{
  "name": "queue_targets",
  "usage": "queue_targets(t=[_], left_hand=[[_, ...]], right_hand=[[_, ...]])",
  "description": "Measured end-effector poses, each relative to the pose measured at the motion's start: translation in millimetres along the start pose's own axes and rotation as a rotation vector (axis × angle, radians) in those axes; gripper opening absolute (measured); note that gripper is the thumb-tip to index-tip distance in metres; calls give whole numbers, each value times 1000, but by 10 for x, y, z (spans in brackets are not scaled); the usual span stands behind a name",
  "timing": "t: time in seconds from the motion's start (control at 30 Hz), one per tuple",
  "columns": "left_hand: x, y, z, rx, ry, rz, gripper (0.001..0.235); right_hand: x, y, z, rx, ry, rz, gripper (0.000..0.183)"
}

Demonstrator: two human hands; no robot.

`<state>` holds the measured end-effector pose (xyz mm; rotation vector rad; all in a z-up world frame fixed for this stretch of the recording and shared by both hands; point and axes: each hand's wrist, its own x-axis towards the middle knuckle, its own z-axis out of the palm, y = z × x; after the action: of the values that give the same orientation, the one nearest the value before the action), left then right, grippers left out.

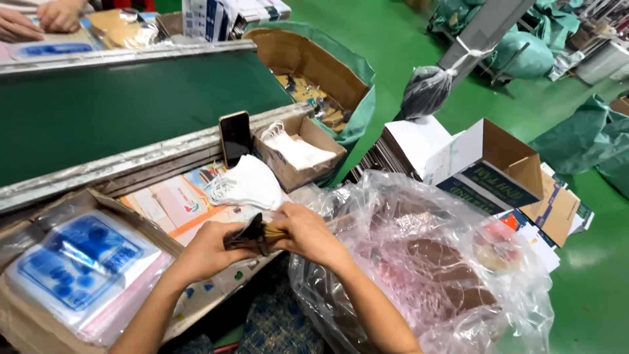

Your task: The recorder is placing face mask components into plastic bags and then placing them on a moving conveyor belt in a manufacturing facility.

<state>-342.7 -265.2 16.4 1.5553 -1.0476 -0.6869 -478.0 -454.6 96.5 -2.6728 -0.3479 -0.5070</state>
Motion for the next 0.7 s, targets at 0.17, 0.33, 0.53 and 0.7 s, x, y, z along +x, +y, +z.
queue_targets(t=[0.17,0.33,0.53,0.7], left_hand=[[134,-142,267,196,-3,-85,42],[73,-326,267,-107,146,14,48],[63,-229,280,-273,119,-78,53],[-17,-63,339,-345,139,-209,61]], right_hand=[[-111,253,557,-262,-510,293,27],[110,186,37,-101,-411,323,31],[-12,293,29,284,-319,324,21],[35,17,-155,32,27,193,23]])
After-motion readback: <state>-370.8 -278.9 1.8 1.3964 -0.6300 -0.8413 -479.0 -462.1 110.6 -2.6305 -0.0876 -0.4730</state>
